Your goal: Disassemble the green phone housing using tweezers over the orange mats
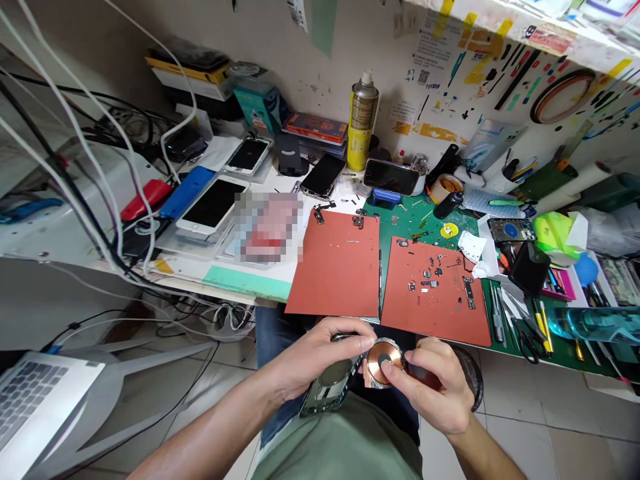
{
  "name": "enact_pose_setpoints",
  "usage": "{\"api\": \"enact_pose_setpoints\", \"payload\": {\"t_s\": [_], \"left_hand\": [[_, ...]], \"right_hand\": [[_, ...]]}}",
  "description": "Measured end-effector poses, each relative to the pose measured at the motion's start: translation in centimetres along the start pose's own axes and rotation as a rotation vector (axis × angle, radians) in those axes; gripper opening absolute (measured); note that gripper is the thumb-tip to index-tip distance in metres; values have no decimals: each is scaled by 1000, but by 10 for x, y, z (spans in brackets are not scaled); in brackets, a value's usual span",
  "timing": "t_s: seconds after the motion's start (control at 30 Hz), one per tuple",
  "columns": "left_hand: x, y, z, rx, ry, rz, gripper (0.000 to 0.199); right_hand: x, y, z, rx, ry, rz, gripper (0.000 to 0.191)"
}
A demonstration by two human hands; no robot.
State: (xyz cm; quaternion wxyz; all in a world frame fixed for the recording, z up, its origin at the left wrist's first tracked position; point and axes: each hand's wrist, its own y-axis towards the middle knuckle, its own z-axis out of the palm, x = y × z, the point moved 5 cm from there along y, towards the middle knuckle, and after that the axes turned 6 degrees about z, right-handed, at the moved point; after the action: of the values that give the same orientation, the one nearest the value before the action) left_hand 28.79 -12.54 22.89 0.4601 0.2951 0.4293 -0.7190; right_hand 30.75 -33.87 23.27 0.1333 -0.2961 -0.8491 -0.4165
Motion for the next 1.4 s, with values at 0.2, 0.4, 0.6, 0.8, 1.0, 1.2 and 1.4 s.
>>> {"api": "enact_pose_setpoints", "payload": {"t_s": [0.2,0.4,0.6,0.8,1.0,1.2,1.4], "left_hand": [[-3,3,3,-52,72,36,21],[-9,4,3,-74,123,70,27],[-14,10,4,-88,230,92,31],[-15,13,7,-79,333,137,26],[-15,14,3,-77,466,182,28],[-11,22,2,1,482,141,39],[-12,33,6,42,526,138,41]], "right_hand": [[3,13,-3,-25,32,-37,55],[-16,17,-4,-22,441,452,48],[-21,23,14,208,1099,1030,35],[-23,29,20,253,1096,1200,44],[-24,32,20,245,1027,1213,46],[-25,34,25,189,1067,1254,46],[-30,35,19,200,1080,1269,48]]}}
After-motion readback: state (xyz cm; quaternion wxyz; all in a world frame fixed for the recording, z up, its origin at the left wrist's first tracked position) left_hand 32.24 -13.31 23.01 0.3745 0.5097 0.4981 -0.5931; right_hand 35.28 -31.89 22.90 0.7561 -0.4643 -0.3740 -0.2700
